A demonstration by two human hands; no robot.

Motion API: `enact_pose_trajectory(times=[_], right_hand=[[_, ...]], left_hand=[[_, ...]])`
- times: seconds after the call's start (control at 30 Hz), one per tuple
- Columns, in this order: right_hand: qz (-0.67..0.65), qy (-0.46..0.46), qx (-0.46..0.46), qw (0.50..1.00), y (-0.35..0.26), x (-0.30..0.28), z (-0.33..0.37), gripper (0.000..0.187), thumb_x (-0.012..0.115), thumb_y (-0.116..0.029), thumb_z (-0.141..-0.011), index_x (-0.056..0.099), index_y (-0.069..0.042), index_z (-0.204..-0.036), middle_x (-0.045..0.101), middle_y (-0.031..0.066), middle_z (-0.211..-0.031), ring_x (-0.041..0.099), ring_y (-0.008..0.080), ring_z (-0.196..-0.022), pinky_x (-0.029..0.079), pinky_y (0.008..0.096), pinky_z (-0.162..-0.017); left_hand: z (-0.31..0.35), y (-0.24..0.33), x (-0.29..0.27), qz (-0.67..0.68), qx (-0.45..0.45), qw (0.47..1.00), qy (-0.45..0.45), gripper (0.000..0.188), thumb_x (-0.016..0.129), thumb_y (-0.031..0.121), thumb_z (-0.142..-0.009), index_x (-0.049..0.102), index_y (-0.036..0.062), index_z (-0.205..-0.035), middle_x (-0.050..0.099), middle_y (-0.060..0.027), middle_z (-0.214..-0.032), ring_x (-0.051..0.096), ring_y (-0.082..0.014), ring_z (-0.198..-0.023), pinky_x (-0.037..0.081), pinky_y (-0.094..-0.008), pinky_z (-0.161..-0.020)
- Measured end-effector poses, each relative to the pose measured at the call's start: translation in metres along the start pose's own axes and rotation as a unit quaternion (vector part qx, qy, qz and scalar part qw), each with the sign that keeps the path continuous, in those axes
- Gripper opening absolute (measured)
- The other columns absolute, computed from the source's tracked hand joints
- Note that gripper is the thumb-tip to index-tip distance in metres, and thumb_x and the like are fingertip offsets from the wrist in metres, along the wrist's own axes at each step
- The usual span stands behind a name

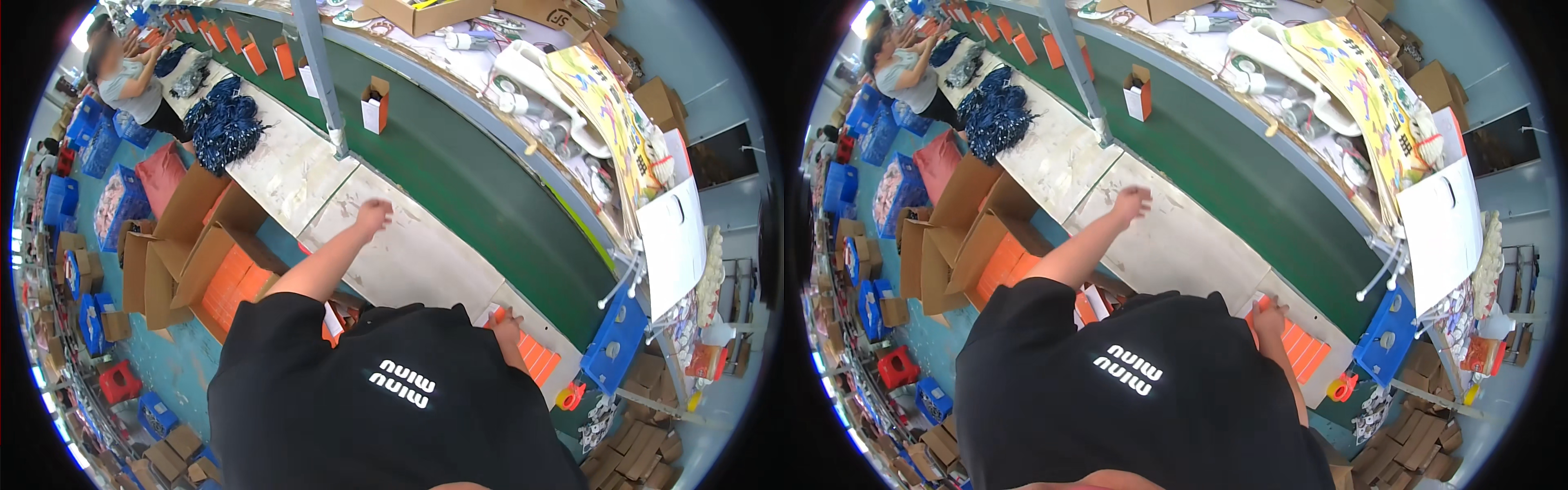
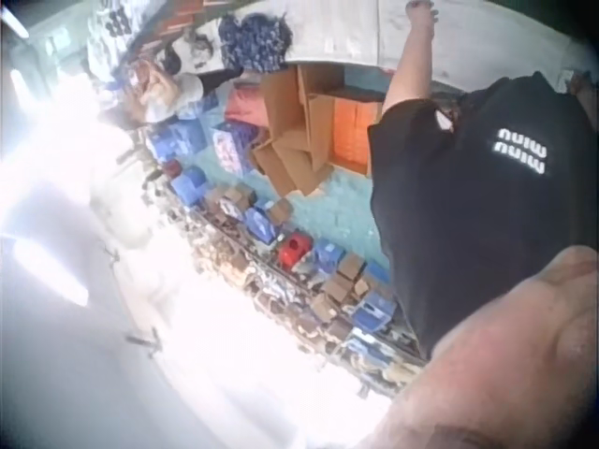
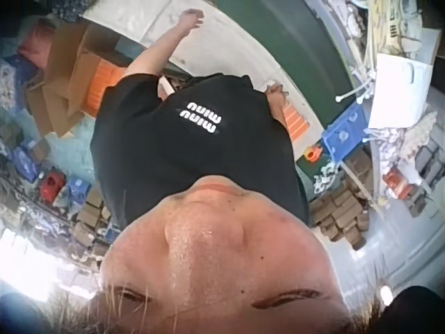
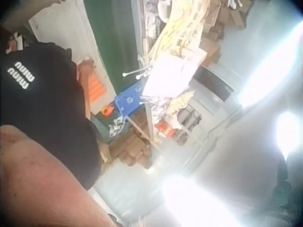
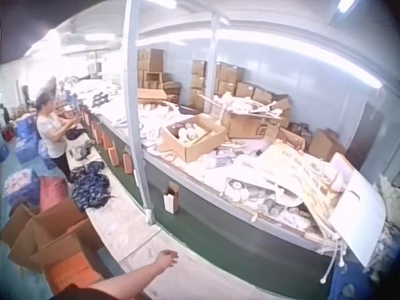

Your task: Packing small rectangular orange boxes into a larger cardboard box and sealing it with tape.

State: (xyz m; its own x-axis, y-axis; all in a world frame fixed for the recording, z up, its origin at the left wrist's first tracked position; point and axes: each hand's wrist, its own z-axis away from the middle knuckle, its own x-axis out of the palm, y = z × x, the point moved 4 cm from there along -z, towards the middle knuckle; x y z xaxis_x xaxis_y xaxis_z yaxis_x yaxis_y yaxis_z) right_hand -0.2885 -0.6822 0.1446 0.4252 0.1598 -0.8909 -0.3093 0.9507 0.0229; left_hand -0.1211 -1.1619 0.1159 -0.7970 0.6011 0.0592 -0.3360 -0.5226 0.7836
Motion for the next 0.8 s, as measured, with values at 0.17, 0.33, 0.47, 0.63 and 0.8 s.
enact_pose_trajectory(times=[0.17, 0.33, 0.47, 0.63, 0.8], right_hand=[[-0.101, 0.105, -0.022, 0.989, 0.051, 0.064, 0.011, 0.086, 0.066, -0.044, -0.095, 0.026, -0.003, -0.159, 0.042, 0.0355, -0.134, 0.057, 0.0498, -0.114, 0.053, 0.0497, -0.095], [-0.174, 0.079, -0.004, 0.982, 0.069, 0.059, 0.077, 0.079, 0.072, -0.032, -0.093, 0.032, -0.003, -0.155, 0.045, 0.0284, -0.128, 0.057, 0.0465, -0.113, 0.052, 0.0486, -0.092], [-0.205, 0.122, -0.024, 0.971, 0.113, 0.082, 0.101, 0.073, 0.073, -0.025, -0.092, 0.038, 0.001, -0.151, 0.047, 0.0258, -0.125, 0.06, 0.0412, -0.105, 0.054, 0.047, -0.085], [-0.257, 0.11, 0.011, 0.96, 0.109, 0.076, 0.118, 0.06, 0.072, -0.016, -0.091, 0.048, 0.003, -0.143, 0.055, 0.0234, -0.114, 0.062, 0.0358, -0.097, 0.055, 0.0381, -0.07], [-0.451, 0.073, -0.028, 0.889, 0.023, -0.003, 0.09, 0.04, 0.063, -0.006, -0.094, 0.059, 0.0, -0.134, 0.058, 0.0221, -0.122, 0.063, 0.0374, -0.108, 0.055, 0.0407, -0.085]], left_hand=[[-0.094, 0.147, -0.014, -0.312, 0.289, 0.88, 0.213, 0.056, 0.074, 0.022, -0.08, 0.053, 0.0017, -0.127, 0.054, -0.025, -0.127, 0.057, -0.0444, -0.117, 0.051, -0.0495, -0.099], [-0.151, 0.248, -0.009, -0.358, 0.238, 0.838, 0.338, 0.083, 0.08, 0.03, -0.081, 0.034, 0.0009, -0.144, 0.032, -0.0236, -0.154, 0.036, -0.0401, -0.143, 0.047, -0.0471, -0.109], [-0.188, 0.245, -0.037, -0.408, 0.156, 0.855, 0.28, 0.075, 0.081, 0.043, -0.083, 0.045, 0.0029, -0.135, 0.058, -0.0167, -0.137, 0.054, -0.0373, -0.129, 0.051, -0.0433, -0.107], [-0.162, 0.218, 0.017, -0.52, 0.297, 0.761, 0.251, 0.063, 0.08, 0.041, -0.081, 0.054, 0.0053, -0.126, 0.06, -0.0163, -0.127, 0.058, -0.0356, -0.119, 0.053, -0.0444, -0.1], [-0.035, 0.157, 0.069, -0.448, 0.418, 0.782, 0.119, 0.048, 0.081, 0.035, -0.077, 0.062, 0.0081, -0.113, 0.063, -0.0135, -0.107, 0.062, -0.0363, -0.104, 0.055, -0.0477, -0.087]])
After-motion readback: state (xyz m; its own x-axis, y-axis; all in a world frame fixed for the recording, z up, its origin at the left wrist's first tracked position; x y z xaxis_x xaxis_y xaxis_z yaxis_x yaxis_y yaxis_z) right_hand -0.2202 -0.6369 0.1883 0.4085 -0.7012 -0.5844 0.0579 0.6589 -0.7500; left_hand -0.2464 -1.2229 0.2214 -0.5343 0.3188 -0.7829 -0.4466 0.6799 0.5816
